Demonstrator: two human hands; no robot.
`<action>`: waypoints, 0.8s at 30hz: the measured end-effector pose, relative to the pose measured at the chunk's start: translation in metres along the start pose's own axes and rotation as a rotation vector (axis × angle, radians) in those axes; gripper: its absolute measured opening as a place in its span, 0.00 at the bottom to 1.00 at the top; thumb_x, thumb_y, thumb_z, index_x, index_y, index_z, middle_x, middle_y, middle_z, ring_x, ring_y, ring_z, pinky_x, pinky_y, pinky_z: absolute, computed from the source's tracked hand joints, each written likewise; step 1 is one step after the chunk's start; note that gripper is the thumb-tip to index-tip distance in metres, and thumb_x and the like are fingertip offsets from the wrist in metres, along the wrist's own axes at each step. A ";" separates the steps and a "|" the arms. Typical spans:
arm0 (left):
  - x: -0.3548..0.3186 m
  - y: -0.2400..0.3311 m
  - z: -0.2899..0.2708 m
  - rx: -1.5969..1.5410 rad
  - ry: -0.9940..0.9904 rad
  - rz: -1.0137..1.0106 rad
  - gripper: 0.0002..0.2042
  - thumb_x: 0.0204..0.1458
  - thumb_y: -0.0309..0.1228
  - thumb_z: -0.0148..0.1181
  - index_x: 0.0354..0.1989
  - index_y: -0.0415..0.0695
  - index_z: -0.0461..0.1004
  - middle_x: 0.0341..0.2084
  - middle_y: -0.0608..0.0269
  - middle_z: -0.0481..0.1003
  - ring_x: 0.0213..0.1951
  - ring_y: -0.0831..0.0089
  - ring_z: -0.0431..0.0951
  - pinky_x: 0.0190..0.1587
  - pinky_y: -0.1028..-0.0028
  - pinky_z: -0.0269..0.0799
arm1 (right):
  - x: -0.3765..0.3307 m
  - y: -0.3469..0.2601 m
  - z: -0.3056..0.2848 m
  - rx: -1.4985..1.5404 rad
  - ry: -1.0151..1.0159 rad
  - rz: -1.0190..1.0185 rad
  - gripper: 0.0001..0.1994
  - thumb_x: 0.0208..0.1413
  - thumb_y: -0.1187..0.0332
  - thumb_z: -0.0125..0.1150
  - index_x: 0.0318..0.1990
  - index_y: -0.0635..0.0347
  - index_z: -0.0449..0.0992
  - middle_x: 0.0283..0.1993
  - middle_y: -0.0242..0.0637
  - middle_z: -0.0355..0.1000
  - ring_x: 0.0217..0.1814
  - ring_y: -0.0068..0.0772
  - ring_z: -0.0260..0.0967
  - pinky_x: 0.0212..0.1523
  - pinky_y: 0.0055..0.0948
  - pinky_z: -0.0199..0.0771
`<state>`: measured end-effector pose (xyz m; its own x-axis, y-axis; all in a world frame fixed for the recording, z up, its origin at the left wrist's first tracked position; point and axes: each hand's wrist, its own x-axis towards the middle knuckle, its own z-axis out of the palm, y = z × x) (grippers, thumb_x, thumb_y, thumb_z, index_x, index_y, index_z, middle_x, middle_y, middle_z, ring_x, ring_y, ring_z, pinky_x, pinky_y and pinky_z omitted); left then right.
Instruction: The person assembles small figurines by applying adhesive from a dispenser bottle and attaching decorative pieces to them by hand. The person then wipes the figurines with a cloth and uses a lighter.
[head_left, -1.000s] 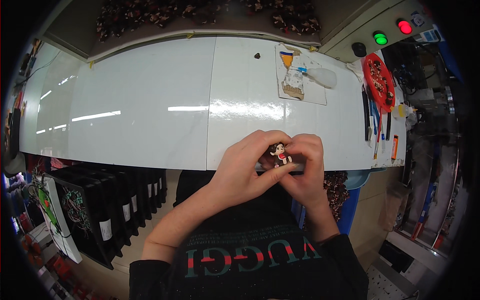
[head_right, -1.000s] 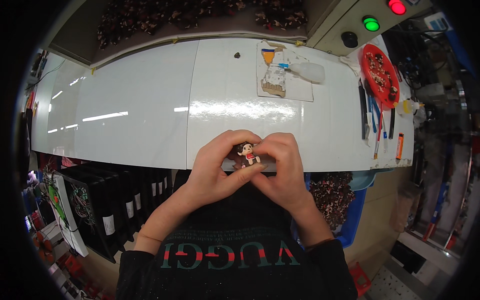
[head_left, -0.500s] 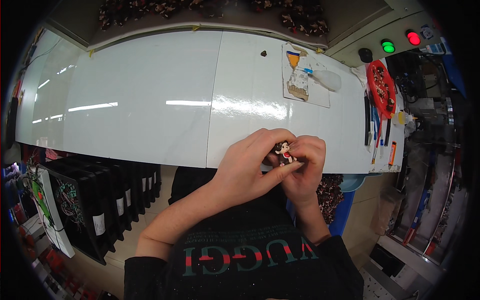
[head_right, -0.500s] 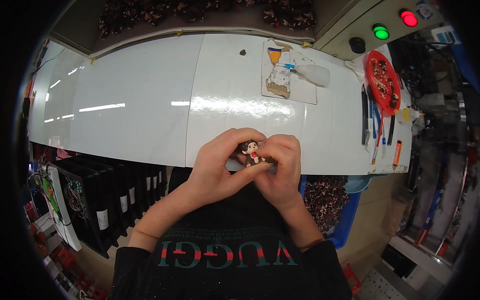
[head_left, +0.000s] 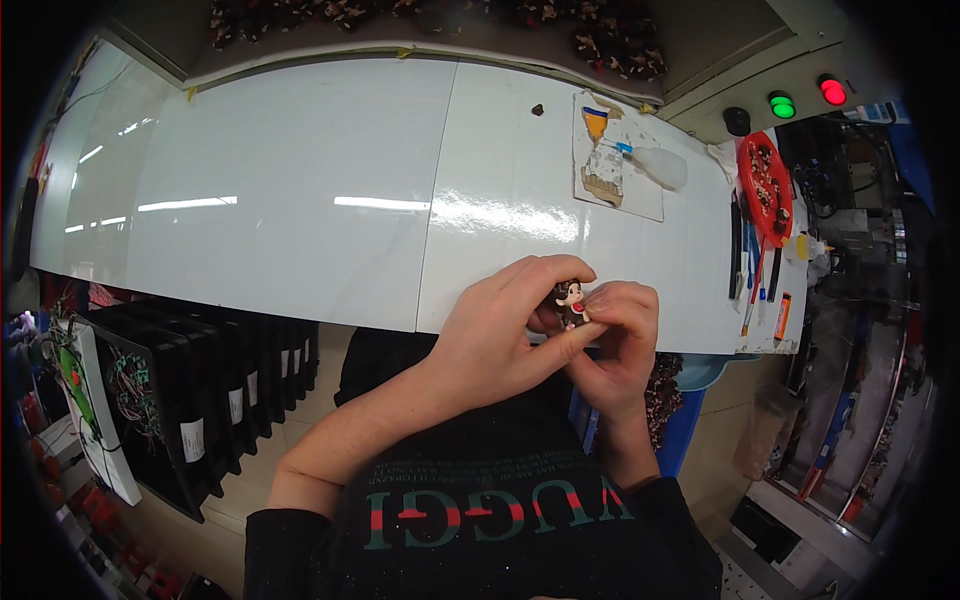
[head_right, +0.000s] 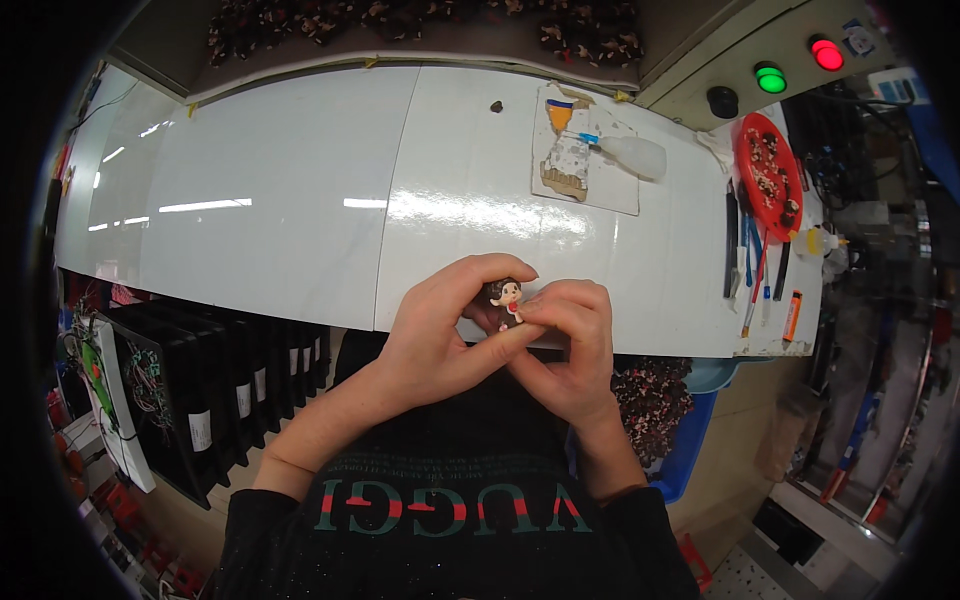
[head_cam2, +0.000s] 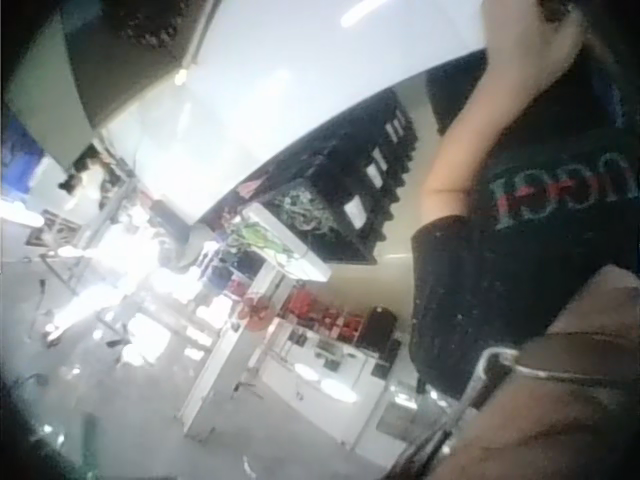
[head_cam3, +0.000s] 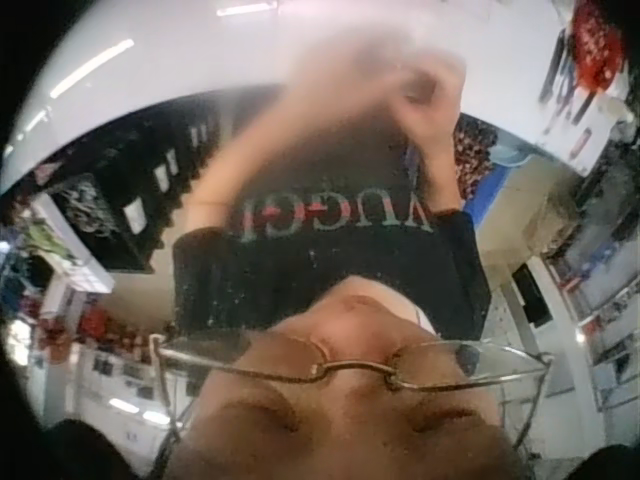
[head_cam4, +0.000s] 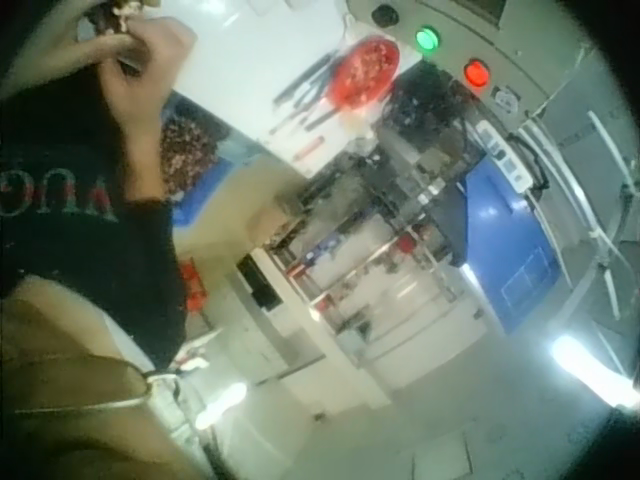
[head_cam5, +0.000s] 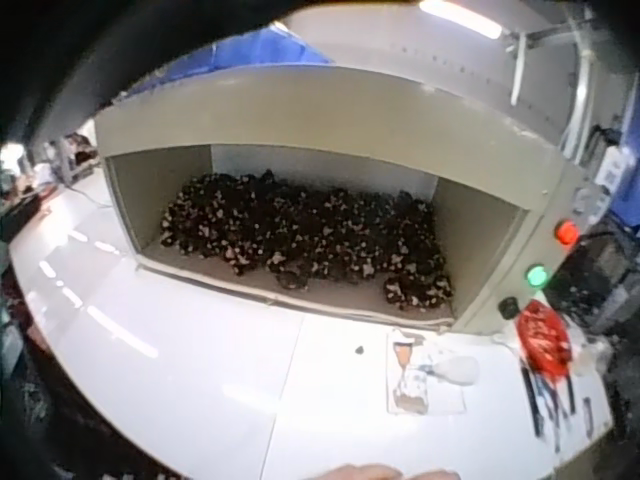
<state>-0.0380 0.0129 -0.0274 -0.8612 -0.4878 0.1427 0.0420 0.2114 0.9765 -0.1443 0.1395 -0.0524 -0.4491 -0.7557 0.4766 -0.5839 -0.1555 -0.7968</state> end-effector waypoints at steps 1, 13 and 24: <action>0.000 0.000 0.000 0.000 0.001 0.000 0.19 0.45 0.27 0.67 0.46 0.40 0.70 0.35 0.61 0.73 0.32 0.77 0.77 0.32 0.80 0.75 | 0.000 0.000 -0.001 0.032 -0.007 0.008 0.24 0.37 0.82 0.69 0.44 0.59 0.67 0.44 0.40 0.62 0.43 0.33 0.66 0.42 0.26 0.71; 0.001 0.005 0.004 0.021 0.006 -0.010 0.19 0.45 0.28 0.68 0.45 0.40 0.71 0.33 0.62 0.74 0.30 0.80 0.76 0.31 0.81 0.74 | 0.002 -0.003 -0.006 0.104 0.011 0.053 0.20 0.39 0.83 0.67 0.42 0.60 0.69 0.42 0.40 0.64 0.43 0.33 0.67 0.43 0.26 0.71; 0.004 0.009 0.006 0.060 -0.005 -0.081 0.21 0.43 0.32 0.70 0.44 0.41 0.70 0.24 0.70 0.71 0.23 0.88 0.67 0.24 0.86 0.64 | 0.002 -0.004 -0.010 0.148 -0.026 0.113 0.21 0.42 0.82 0.65 0.46 0.62 0.68 0.44 0.39 0.63 0.44 0.30 0.66 0.44 0.25 0.71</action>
<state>-0.0444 0.0176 -0.0191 -0.8632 -0.5011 0.0624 -0.0586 0.2222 0.9732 -0.1497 0.1446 -0.0446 -0.4878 -0.7893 0.3729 -0.4237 -0.1594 -0.8917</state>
